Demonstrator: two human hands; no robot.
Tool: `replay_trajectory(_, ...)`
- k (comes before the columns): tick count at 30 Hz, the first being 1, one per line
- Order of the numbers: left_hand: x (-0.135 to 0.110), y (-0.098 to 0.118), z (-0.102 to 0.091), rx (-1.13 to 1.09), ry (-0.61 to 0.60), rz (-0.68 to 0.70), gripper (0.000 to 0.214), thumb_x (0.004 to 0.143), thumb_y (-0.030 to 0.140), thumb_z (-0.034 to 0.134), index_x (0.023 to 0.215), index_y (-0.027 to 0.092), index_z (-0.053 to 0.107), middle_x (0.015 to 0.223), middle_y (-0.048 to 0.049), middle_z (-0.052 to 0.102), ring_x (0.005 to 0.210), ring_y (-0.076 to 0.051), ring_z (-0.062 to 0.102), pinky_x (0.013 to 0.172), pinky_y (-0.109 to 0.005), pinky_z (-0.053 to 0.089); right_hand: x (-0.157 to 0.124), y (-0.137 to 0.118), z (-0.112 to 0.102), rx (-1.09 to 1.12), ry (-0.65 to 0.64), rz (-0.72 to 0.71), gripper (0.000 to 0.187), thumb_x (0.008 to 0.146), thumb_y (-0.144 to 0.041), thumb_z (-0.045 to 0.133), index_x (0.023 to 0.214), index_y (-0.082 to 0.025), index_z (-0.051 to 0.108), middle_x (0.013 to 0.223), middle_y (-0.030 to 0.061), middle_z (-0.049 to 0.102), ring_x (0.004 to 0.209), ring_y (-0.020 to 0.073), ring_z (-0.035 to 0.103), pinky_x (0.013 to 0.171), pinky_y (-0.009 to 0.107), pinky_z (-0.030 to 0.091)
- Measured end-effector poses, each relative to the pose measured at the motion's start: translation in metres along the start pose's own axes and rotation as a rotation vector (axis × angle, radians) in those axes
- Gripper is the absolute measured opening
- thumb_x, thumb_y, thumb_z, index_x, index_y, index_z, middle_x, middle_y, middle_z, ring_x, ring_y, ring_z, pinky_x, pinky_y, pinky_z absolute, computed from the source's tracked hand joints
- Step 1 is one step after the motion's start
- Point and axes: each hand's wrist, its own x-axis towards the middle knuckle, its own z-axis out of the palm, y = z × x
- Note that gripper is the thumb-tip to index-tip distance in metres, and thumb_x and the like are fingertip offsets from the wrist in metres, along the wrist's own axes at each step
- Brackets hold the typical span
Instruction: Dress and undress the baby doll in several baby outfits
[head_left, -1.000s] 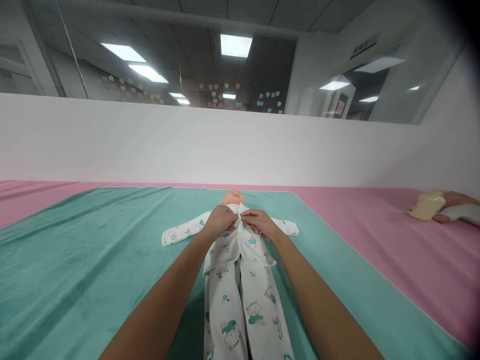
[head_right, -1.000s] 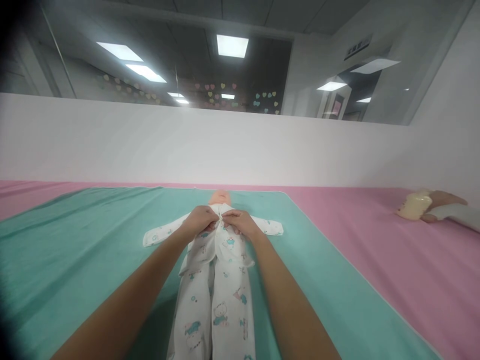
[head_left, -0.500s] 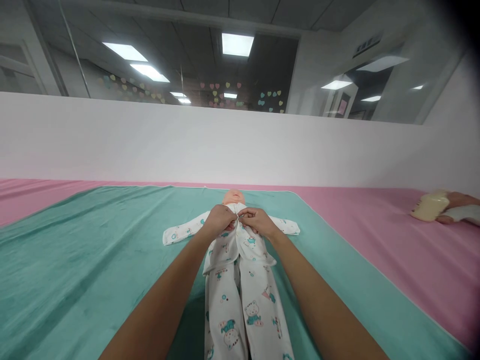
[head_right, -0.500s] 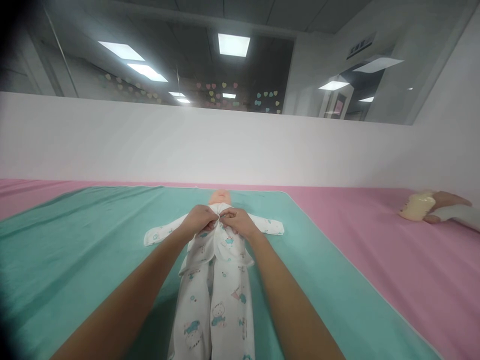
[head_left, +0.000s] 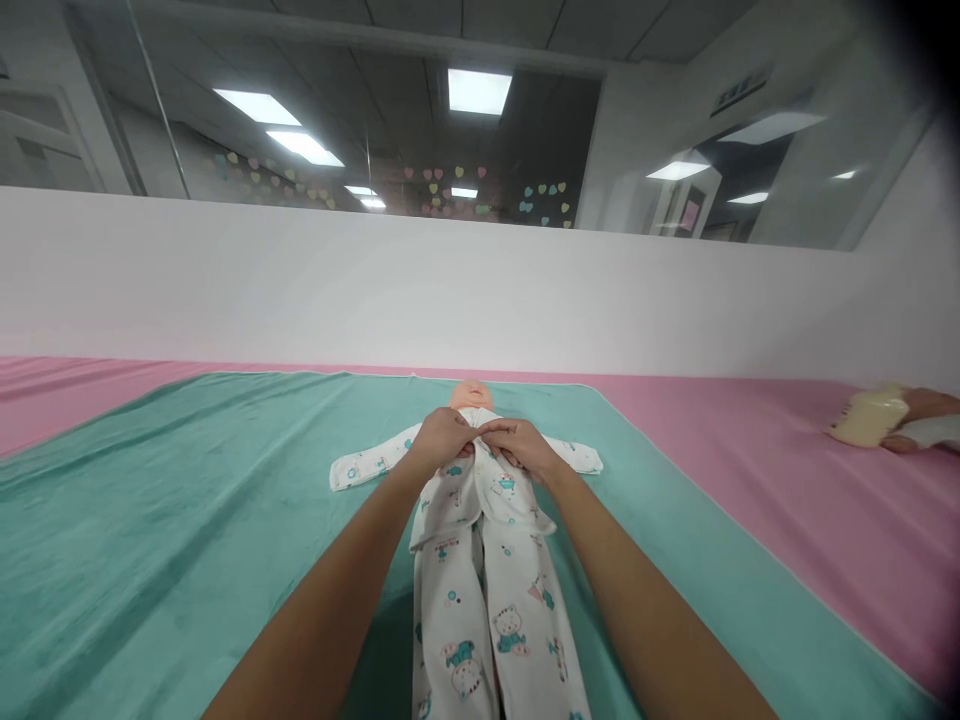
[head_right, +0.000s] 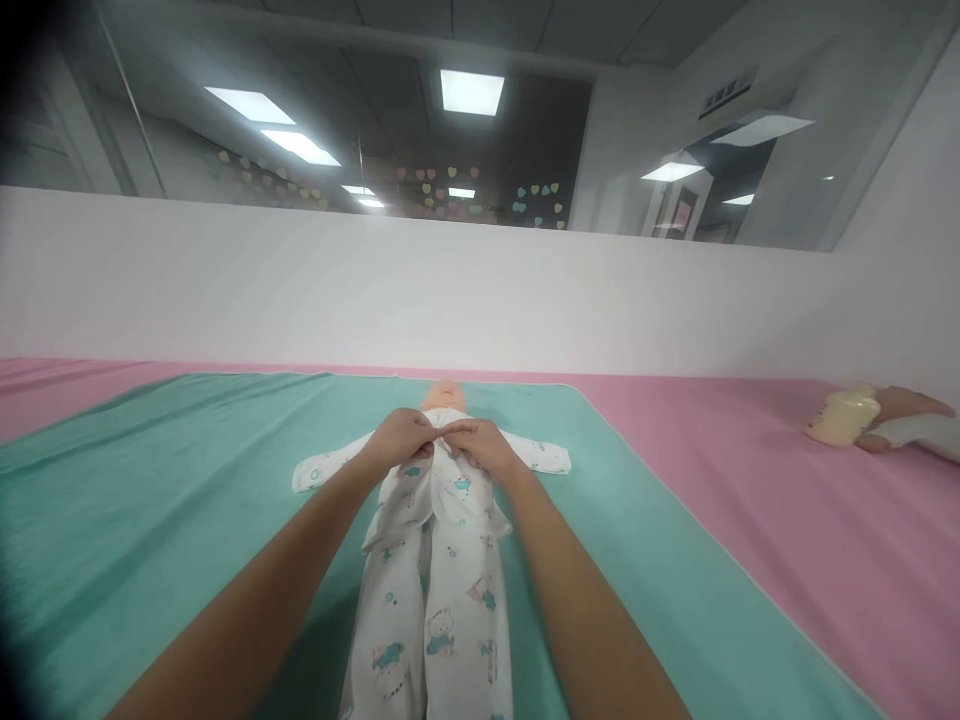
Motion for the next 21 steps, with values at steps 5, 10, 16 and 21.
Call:
replay_trajectory(5, 0.002, -0.003, -0.007, -0.091, -0.043, 0.023, 0.013, 0.061, 0.016, 0.065, 0.055, 0.015, 0.053, 0.054, -0.001, 0.059, 0.061, -0.015, 0.061, 0.061, -0.023, 0.05, 0.001, 0.001, 0.0, 0.002, -0.012, -0.007, 0.029, 0.069, -0.038, 0.061, 0.09, -0.018, 0.065, 0.055, -0.0043, 0.053, 0.036, 0.0025, 0.027, 0.035, 0.02, 0.016)
replay_trajectory(10, 0.004, -0.004, -0.006, -0.109, -0.023, 0.021, 0.011, 0.057, 0.008, 0.061, 0.059, 0.015, 0.054, 0.048, 0.0023, 0.054, 0.056, -0.013, 0.059, 0.058, -0.022, 0.049, 0.002, 0.0, 0.0, -0.066, -0.024, -0.019, 0.031, 0.068, -0.039, 0.063, 0.091, -0.019, 0.062, 0.055, -0.0049, 0.054, 0.035, 0.0028, 0.028, 0.035, 0.019, 0.018)
replay_trajectory(16, 0.004, -0.006, -0.008, -0.124, -0.036, 0.035, 0.012, 0.057, 0.008, 0.06, 0.063, 0.015, 0.052, 0.05, 0.0025, 0.055, 0.056, -0.011, 0.057, 0.056, -0.019, 0.049, 0.002, -0.001, -0.001, -0.102, -0.037, -0.018, 0.03, 0.068, -0.039, 0.063, 0.089, -0.019, 0.06, 0.057, -0.0045, 0.055, 0.036, 0.0029, 0.03, 0.035, 0.019, 0.019)
replay_trajectory(21, 0.003, -0.006, -0.013, -0.135, -0.087, 0.027, 0.013, 0.06, 0.014, 0.064, 0.069, 0.015, 0.054, 0.058, -0.0015, 0.06, 0.063, -0.014, 0.062, 0.062, -0.022, 0.052, 0.001, -0.002, -0.003, -0.111, -0.045, 0.005, 0.029, 0.068, -0.041, 0.063, 0.086, -0.018, 0.062, 0.06, -0.0034, 0.057, 0.038, 0.0032, 0.033, 0.037, 0.018, 0.023)
